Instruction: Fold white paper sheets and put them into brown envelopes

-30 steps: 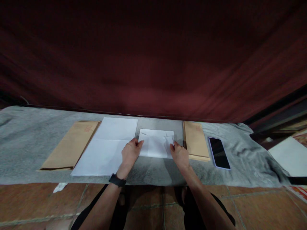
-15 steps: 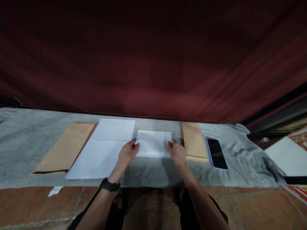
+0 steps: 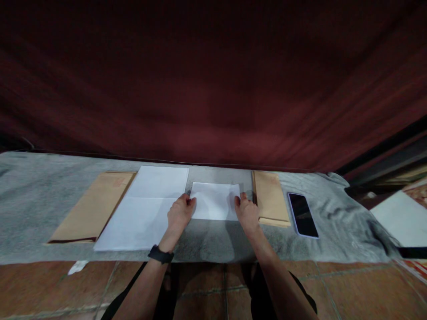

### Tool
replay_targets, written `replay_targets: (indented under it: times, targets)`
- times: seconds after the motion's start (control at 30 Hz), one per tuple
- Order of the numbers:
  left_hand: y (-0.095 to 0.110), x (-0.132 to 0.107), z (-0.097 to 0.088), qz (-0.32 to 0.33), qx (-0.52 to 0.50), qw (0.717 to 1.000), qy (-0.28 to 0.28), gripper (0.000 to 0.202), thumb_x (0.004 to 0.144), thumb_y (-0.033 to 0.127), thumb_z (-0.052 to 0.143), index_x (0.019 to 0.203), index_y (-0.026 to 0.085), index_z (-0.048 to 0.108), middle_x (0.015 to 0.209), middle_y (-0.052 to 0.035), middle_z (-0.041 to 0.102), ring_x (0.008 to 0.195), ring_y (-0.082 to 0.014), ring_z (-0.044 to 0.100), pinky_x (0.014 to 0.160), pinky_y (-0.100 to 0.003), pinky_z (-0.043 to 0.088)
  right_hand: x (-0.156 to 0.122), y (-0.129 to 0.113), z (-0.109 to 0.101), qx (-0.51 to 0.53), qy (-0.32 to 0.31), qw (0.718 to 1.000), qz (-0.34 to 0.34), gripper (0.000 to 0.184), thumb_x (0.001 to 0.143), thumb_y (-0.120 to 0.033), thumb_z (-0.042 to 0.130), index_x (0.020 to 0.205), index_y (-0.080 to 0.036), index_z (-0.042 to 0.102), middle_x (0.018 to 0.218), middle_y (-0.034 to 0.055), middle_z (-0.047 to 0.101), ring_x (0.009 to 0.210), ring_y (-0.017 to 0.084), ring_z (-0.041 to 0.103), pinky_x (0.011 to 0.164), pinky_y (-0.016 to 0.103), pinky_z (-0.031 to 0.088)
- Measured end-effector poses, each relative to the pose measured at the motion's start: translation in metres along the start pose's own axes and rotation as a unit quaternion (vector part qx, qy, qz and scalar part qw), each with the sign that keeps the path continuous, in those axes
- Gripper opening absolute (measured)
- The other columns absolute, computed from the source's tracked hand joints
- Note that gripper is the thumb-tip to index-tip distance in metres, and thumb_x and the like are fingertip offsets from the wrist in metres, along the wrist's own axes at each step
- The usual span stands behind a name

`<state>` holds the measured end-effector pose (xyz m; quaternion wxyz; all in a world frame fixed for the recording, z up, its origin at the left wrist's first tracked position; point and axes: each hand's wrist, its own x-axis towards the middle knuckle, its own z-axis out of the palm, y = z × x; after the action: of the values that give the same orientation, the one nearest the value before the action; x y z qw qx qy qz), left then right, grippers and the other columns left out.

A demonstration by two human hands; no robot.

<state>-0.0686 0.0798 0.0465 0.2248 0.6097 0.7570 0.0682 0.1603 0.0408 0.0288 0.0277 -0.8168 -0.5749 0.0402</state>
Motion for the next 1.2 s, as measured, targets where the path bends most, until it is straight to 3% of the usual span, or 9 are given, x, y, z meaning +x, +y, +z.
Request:
replay_targets:
  times: [0.2,0.4,0.5,0.67,0.8,0.9,1.2]
  targets:
    - [0.006,-0.004,-0.004,-0.010,0.011,1.000,-0.001,0.033,0.095,0.044,0.045,0.107,0.023,0.067,0.103,-0.0109,0.076,0.099,-0.0304,0.071,0.074,-0.034,0.049,-0.001,-0.001,0.006,-0.010,0.034,0.999,-0.017,0.042,0.106,-0.037,0.036,0.131,-0.008,0.054,0.092,0.0168,0.075,0.080,0.023,0.075,0.070,0.028,0.051]
    - [0.015,-0.012,-0.008,-0.025,0.050,0.998,0.005,0.036,0.096,0.044,0.044,0.113,0.021,0.066,0.103,-0.0149,0.075,0.099,-0.0324,0.071,0.076,-0.036,0.049,-0.002,-0.003,0.006,-0.016,0.046,0.999,-0.011,0.038,0.105,-0.036,0.036,0.130,-0.013,0.052,0.107,0.0156,0.070,0.080,0.021,0.072,0.068,0.028,0.048]
    - [0.019,-0.015,-0.009,-0.028,0.063,0.998,0.007,0.037,0.096,0.043,0.044,0.115,0.019,0.065,0.104,-0.0157,0.075,0.099,-0.0321,0.071,0.077,-0.037,0.049,-0.003,-0.002,0.005,-0.014,0.073,0.997,-0.024,0.040,0.104,-0.034,0.039,0.137,-0.013,0.048,0.112,0.0157,0.067,0.090,0.024,0.068,0.077,0.032,0.048]
    - [0.021,-0.016,-0.009,-0.026,0.073,0.997,0.007,0.038,0.097,0.041,0.042,0.118,0.018,0.064,0.106,-0.0168,0.074,0.099,-0.0321,0.071,0.078,-0.037,0.050,-0.003,-0.006,0.008,0.038,0.118,0.989,-0.086,0.039,0.101,-0.029,0.044,0.134,-0.012,0.053,0.121,0.0180,0.063,0.109,0.029,0.058,0.093,0.040,0.046]
    - [0.021,-0.017,-0.007,-0.018,0.090,0.996,0.015,0.039,0.099,0.040,0.041,0.121,0.017,0.062,0.105,-0.0172,0.074,0.099,-0.0310,0.071,0.079,-0.036,0.050,-0.007,-0.017,0.018,0.131,0.105,0.967,-0.192,0.041,0.102,-0.029,0.044,0.139,-0.014,0.053,0.142,0.0158,0.055,0.129,0.026,0.050,0.106,0.041,0.042]
    - [0.021,-0.019,-0.005,-0.005,0.099,0.995,0.025,0.038,0.099,0.038,0.042,0.122,0.016,0.062,0.105,-0.0171,0.074,0.099,-0.0305,0.071,0.080,-0.037,0.051,-0.013,-0.026,0.026,0.174,0.092,0.952,-0.234,0.043,0.103,-0.029,0.040,0.142,-0.013,0.052,0.148,0.0139,0.052,0.138,0.023,0.044,0.114,0.040,0.038]
    - [0.019,-0.020,0.004,0.013,0.135,0.989,0.065,0.035,0.100,0.034,0.041,0.120,0.015,0.062,0.096,-0.0168,0.074,0.094,-0.0322,0.073,0.077,-0.038,0.053,-0.032,-0.045,0.041,0.168,0.094,0.948,-0.254,0.047,0.105,-0.031,0.038,0.147,-0.011,0.049,0.156,0.0139,0.044,0.146,0.026,0.037,0.120,0.046,0.030]
